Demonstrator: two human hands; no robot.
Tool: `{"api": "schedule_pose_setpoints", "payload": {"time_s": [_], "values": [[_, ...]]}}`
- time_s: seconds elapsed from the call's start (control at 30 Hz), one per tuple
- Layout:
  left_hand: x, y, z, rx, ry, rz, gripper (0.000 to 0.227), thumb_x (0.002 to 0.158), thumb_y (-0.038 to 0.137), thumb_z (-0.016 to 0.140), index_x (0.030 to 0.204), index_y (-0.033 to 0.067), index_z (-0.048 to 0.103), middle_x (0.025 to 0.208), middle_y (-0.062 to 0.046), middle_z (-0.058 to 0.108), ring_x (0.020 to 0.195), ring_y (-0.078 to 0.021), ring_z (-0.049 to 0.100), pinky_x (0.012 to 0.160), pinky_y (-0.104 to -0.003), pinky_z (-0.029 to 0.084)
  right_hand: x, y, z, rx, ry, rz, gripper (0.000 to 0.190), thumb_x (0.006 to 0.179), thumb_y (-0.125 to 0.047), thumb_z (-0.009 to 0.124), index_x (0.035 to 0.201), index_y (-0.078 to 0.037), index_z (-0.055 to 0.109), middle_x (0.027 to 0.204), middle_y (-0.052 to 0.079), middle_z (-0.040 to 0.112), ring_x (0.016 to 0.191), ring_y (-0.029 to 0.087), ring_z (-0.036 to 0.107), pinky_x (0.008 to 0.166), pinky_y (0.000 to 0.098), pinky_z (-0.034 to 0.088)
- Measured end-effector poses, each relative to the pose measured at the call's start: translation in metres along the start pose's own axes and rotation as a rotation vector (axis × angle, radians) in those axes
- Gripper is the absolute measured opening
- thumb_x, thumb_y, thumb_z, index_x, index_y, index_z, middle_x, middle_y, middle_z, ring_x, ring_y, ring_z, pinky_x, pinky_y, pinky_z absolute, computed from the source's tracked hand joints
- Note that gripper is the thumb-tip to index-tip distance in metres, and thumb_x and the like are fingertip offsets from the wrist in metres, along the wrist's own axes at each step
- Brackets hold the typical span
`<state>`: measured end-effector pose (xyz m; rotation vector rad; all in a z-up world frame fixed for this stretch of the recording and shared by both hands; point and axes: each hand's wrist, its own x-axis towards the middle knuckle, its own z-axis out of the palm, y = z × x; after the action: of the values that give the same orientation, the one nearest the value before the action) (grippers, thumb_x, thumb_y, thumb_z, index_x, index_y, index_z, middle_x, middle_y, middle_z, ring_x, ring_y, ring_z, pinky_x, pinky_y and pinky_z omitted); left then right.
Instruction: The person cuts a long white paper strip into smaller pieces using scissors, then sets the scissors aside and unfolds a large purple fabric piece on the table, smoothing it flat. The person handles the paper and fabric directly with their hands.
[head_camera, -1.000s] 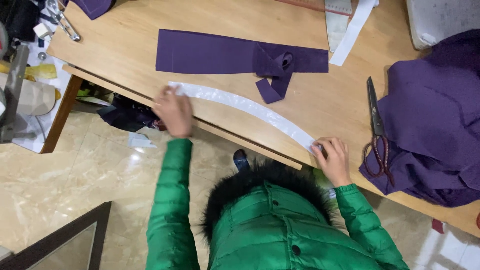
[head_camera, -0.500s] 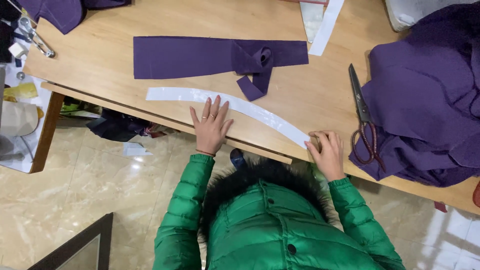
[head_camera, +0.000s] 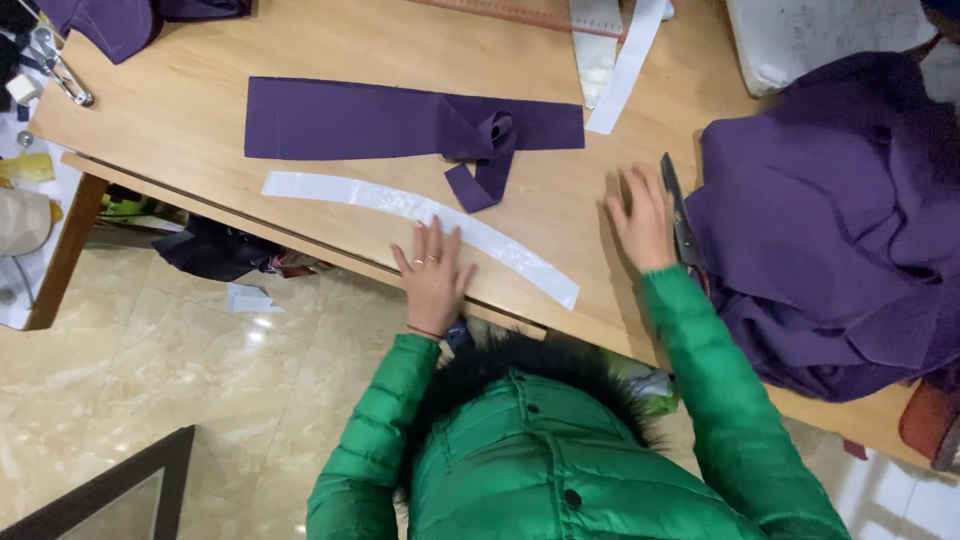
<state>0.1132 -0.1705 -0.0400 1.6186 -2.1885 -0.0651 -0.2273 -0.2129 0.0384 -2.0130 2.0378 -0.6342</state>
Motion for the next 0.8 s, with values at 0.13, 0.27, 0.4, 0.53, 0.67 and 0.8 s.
{"api": "schedule_pose_setpoints", "payload": {"time_s": [0.13, 0.27, 0.4, 0.53, 0.67, 0.8], "values": [[-0.003, 0.027, 0.015, 0.082, -0.002, 0.031, 0.063, 0.101, 0.062, 0.048, 0.153, 0.0280, 0.048, 0.166, -0.008, 0.035, 0.154, -0.0322, 0.028, 0.117, -0.072, 0.009, 0.069, 0.039, 0.036, -0.069, 0.035, -0.061, 0.045, 0.103, -0.012, 0.071, 0.143, 0.004, 0.056, 0.140, 0.029, 0.053, 0.128, 0.048, 0.052, 0.104, 0.0606, 0.039], [0.021, 0.009, 0.012, 0.076, -0.092, -0.111, 0.062, 0.102, 0.065, 0.042, 0.156, 0.0352, 0.042, 0.167, -0.002, 0.033, 0.154, -0.0291, 0.028, 0.116, -0.074, 0.005, 0.105, 0.072, 0.064, -0.222, 0.035, -0.206, 0.030, 0.106, -0.023, 0.066, 0.131, -0.007, 0.061, 0.119, 0.013, 0.058, 0.113, 0.033, 0.057, 0.096, 0.0494, 0.042], [0.046, -0.025, 0.008, 0.065, -0.154, -0.299, 0.061, 0.104, 0.065, 0.038, 0.158, 0.0366, 0.037, 0.171, 0.002, 0.023, 0.157, -0.0285, 0.018, 0.119, -0.072, -0.002, 0.102, 0.103, 0.085, -0.360, 0.172, -0.318, 0.009, 0.098, -0.015, 0.071, 0.105, -0.014, 0.064, 0.097, 0.001, 0.056, 0.098, 0.022, 0.063, 0.086, 0.0385, 0.048], [0.050, -0.034, 0.009, 0.042, -0.174, -0.327, 0.062, 0.104, 0.060, 0.044, 0.160, 0.0345, 0.033, 0.172, 0.001, 0.019, 0.158, -0.0286, 0.012, 0.119, -0.072, -0.003, 0.062, 0.052, 0.049, -0.314, 0.086, -0.300, 0.005, 0.104, -0.020, 0.065, 0.109, -0.018, 0.064, 0.101, -0.003, 0.056, 0.099, 0.019, 0.064, 0.086, 0.0361, 0.047], [0.047, -0.028, 0.016, 0.030, -0.088, -0.357, 0.062, 0.105, 0.055, 0.047, 0.159, 0.0266, 0.035, 0.172, -0.005, 0.019, 0.158, -0.0293, 0.010, 0.122, -0.066, -0.002, 0.060, 0.030, 0.037, -0.170, 0.053, -0.273, 0.037, 0.104, -0.020, 0.069, 0.135, -0.005, 0.055, 0.110, 0.016, 0.059, 0.107, 0.035, 0.063, 0.092, 0.0474, 0.050], [0.040, -0.016, 0.017, -0.069, 0.118, -0.318, 0.053, 0.103, 0.036, 0.064, 0.149, 0.0160, 0.050, 0.167, -0.014, 0.026, 0.156, -0.0381, 0.014, 0.123, -0.065, 0.008, 0.091, 0.072, 0.077, -0.211, 0.009, -0.191, 0.020, 0.109, -0.023, 0.060, 0.124, -0.009, 0.056, 0.100, 0.009, 0.063, 0.095, 0.030, 0.069, 0.084, 0.0438, 0.055]]}}
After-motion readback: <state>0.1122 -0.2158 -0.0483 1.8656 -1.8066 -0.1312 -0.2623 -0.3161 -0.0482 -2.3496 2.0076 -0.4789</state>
